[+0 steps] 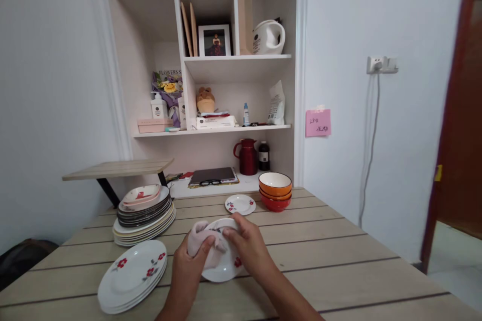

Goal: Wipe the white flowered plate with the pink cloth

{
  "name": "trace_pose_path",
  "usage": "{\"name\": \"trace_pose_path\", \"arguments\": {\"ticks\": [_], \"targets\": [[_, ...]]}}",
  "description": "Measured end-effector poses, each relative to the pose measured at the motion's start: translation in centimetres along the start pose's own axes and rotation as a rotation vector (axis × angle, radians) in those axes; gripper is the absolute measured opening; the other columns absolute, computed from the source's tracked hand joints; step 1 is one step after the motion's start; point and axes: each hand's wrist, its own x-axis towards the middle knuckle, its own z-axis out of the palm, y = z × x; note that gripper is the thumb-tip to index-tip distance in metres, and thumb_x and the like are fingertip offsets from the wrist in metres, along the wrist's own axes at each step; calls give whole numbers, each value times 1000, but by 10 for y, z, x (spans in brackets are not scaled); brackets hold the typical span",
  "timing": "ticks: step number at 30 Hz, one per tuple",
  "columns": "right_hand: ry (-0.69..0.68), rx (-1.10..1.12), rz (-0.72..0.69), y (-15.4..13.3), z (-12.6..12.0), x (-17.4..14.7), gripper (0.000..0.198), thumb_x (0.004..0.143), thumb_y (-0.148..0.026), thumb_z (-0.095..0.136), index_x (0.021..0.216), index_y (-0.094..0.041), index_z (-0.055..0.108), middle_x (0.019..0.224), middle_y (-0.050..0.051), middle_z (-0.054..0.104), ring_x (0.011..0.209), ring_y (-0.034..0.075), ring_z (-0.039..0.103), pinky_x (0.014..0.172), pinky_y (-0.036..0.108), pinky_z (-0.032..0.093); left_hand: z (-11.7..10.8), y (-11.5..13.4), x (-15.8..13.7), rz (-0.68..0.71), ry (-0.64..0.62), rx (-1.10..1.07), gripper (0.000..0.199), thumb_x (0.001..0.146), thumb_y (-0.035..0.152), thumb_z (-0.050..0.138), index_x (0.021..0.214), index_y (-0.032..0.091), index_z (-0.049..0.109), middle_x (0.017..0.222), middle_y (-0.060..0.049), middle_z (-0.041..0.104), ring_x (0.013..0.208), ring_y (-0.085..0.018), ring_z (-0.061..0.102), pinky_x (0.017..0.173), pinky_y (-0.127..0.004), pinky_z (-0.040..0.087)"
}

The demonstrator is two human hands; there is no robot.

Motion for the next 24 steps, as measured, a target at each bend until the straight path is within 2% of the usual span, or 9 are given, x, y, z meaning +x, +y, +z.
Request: {"name": "trace_pose_path", "arguments": {"ticks": [5,9,15,20,24], "targets": [[73,315,123,6,7,-1,24,74,-40,72,85,-21,62,71,-2,64,62,16,55,56,25,42,2,-2,2,-188,32,-157,50,64,53,74,94,13,73,83,-10,77,79,-26,72,71,-31,55],[127,448,177,5,12,-3,33,73,-42,74,97,-21,64,81,2,70,71,21,63,63,30,49,7,-7,0,-230,48,-227,53,64,52,75,99,12,72,89,-12,77,83,-27,72,74,-33,56],[237,607,228,-1,15,-2,41,71,-39,78,106,-23,63,89,2,75,73,20,67,67,29,51,17,-13,-3,-238,12,-237,49,65,50,75,97,12,73,93,-13,77,86,-27,72,75,-31,56],[192,648,308,-2,13,-1,45,68,-37,80,106,-20,63,89,5,75,72,21,68,63,30,51,17,-15,-2,-270,-29,-228,47,67,50,73,93,10,73,88,-14,77,81,-28,72,70,-33,56],[119,530,281,1,6,0,41,73,-39,75,106,-20,62,90,5,73,77,22,67,68,32,51,13,-13,-1,-284,-33,-231,48,68,52,72,93,11,73,88,-13,77,82,-28,72,69,-31,55]]}}
